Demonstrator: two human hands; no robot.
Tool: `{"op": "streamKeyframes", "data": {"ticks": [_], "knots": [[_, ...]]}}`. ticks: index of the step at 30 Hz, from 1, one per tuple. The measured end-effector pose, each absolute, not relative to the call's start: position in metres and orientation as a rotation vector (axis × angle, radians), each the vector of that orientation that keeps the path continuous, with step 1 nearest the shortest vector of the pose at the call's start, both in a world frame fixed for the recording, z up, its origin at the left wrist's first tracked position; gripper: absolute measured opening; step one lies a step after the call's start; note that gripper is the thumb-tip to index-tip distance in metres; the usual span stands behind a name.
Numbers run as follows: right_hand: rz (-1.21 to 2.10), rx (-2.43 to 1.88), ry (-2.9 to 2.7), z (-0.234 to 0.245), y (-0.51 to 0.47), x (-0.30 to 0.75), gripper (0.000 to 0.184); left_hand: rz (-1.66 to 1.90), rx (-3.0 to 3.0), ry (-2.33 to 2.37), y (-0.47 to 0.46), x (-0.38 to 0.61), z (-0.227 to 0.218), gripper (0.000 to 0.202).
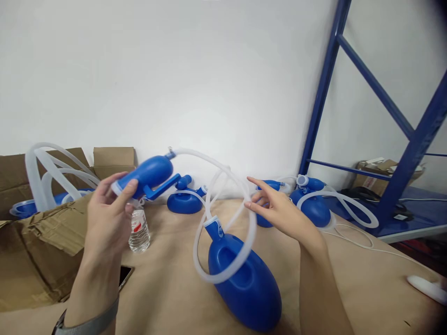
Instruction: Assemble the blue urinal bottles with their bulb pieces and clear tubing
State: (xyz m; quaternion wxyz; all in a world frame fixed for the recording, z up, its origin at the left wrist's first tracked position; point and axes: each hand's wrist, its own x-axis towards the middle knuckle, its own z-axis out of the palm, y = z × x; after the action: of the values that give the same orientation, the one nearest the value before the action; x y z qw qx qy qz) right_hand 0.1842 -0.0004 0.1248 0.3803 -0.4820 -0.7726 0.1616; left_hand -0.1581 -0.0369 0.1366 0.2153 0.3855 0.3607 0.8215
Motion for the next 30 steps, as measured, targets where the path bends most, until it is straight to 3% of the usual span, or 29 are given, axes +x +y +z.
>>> {"op": "streamKeyframes", "data": {"ticks": [3,6,11,13,18,21,25,30], "knots": [[0.55,-1.286,-2.183,0.118,0.003,0.19,0.092,2.453,1.151,1.187,-0.046,-0.163,0.138,0.044],[0.743,-1.348,-2.367,0.113,0.006,0.187,0.105,2.317,1.342,1.263,-0.055,-0.159,0.139,0.035],[0.879,-1.449,-2.379,0.112,0.007,0.177,0.087,2.066,1.709,1.317,-0.06,-0.142,0.136,0.044],[0.91,-1.476,-2.401,0.104,0.005,0.181,0.088,1.808,1.85,1.424,-0.059,-0.139,0.133,0.05],[1.09,-1.208,-2.285,0.037,-0.025,0.208,0.079,1.203,2.322,1.35,-0.063,-0.13,0.134,0.047],[1.135,-1.174,-2.045,-0.013,-0.056,0.221,0.092,0.886,2.549,1.242,-0.067,-0.118,0.134,0.038],[1.095,-1.117,-1.77,-0.052,-0.08,0.214,0.079,0.471,2.699,1.351,-0.061,-0.092,0.119,0.039],[1.069,-1.112,-1.654,-0.072,-0.082,0.204,0.073,0.33,2.839,1.456,-0.041,-0.055,0.086,0.049]]}}
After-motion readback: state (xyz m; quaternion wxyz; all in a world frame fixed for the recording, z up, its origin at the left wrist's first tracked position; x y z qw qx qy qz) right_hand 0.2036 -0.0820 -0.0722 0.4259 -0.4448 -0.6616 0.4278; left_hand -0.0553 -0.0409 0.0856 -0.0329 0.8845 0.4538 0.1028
